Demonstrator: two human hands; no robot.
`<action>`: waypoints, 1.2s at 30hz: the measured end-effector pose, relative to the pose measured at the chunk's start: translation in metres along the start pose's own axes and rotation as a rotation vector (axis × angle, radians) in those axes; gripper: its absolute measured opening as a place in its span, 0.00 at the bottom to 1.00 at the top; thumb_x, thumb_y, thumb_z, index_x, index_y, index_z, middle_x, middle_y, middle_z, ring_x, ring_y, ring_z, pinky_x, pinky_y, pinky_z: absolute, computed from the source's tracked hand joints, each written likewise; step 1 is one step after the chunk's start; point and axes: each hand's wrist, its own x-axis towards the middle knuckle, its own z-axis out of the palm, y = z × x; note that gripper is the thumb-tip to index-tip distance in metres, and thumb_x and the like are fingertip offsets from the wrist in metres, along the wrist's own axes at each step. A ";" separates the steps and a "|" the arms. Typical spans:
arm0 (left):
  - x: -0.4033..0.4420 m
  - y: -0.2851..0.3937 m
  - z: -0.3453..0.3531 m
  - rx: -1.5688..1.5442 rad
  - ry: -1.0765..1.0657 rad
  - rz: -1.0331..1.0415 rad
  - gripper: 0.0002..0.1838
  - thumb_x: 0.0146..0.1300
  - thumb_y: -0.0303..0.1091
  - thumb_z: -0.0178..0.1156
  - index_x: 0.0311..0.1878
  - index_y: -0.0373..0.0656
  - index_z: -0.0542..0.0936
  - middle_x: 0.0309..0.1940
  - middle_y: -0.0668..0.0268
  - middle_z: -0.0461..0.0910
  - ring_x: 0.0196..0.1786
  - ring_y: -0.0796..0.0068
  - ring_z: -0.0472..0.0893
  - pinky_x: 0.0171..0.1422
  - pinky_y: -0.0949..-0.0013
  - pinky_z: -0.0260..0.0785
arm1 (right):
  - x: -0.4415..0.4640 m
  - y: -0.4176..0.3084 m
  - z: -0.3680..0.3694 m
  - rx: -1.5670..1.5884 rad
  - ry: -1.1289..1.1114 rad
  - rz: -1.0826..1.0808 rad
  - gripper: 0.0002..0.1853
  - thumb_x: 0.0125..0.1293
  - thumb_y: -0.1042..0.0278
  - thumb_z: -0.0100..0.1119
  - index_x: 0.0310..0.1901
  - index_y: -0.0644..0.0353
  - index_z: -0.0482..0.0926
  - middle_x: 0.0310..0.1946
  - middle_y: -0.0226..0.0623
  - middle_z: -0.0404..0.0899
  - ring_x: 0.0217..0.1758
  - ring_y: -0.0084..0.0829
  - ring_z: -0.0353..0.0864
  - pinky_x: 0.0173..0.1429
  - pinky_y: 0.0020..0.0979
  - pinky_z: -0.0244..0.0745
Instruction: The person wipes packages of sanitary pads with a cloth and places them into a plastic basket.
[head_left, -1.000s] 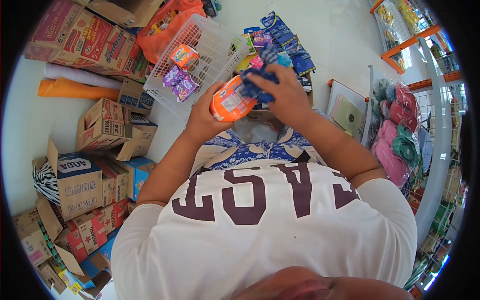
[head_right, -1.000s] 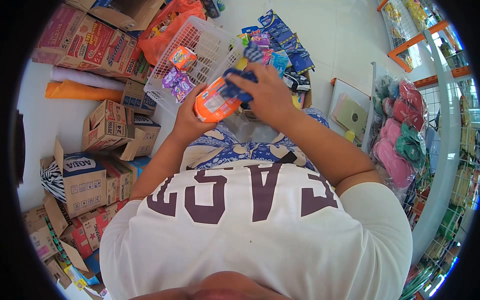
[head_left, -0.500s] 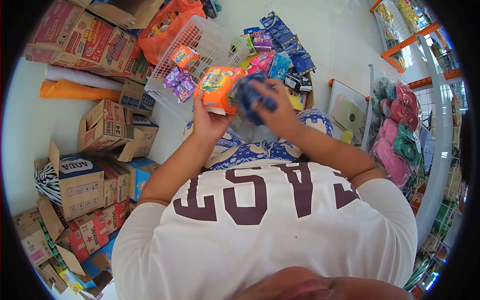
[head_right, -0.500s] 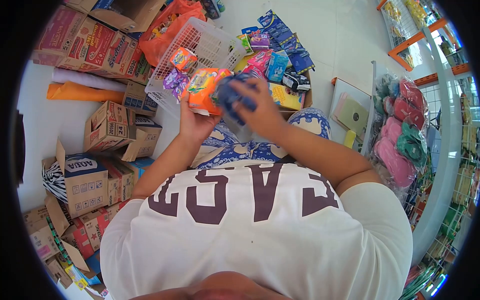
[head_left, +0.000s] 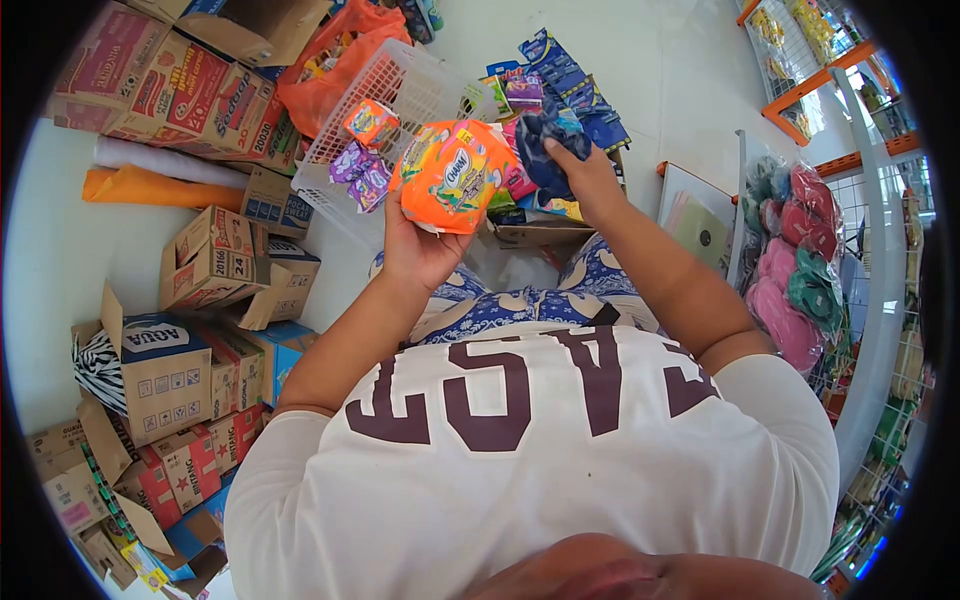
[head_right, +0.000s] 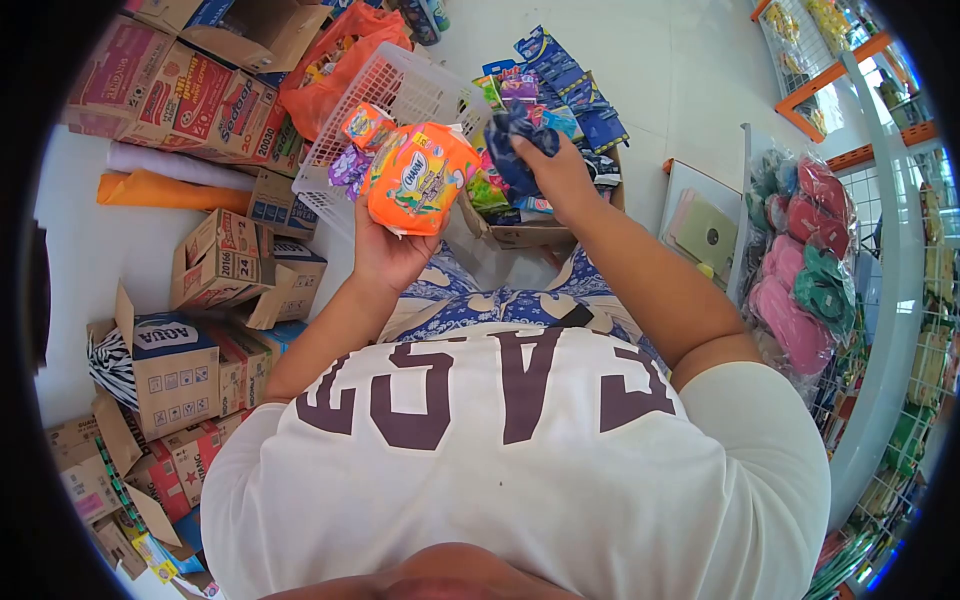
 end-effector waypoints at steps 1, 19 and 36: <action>0.000 -0.001 0.003 0.000 0.011 0.002 0.34 0.69 0.59 0.45 0.71 0.45 0.64 0.67 0.53 0.69 0.64 0.50 0.75 0.58 0.50 0.78 | -0.005 -0.005 0.001 0.083 -0.011 0.046 0.26 0.59 0.52 0.72 0.51 0.61 0.76 0.39 0.34 0.81 0.38 0.24 0.81 0.44 0.26 0.78; -0.005 -0.019 -0.016 0.902 0.506 0.251 0.48 0.56 0.53 0.69 0.70 0.44 0.52 0.67 0.52 0.56 0.66 0.52 0.64 0.68 0.47 0.60 | -0.026 -0.037 0.012 -0.660 0.181 -0.436 0.17 0.50 0.65 0.69 0.38 0.67 0.82 0.42 0.42 0.76 0.44 0.41 0.79 0.49 0.36 0.75; 0.008 0.009 -0.006 1.820 0.363 0.680 0.55 0.44 0.37 0.77 0.72 0.35 0.52 0.60 0.46 0.61 0.64 0.50 0.64 0.70 0.55 0.60 | -0.074 -0.064 0.033 -0.727 -0.165 -0.837 0.21 0.49 0.70 0.70 0.48 0.53 0.83 0.47 0.40 0.72 0.51 0.42 0.76 0.54 0.37 0.75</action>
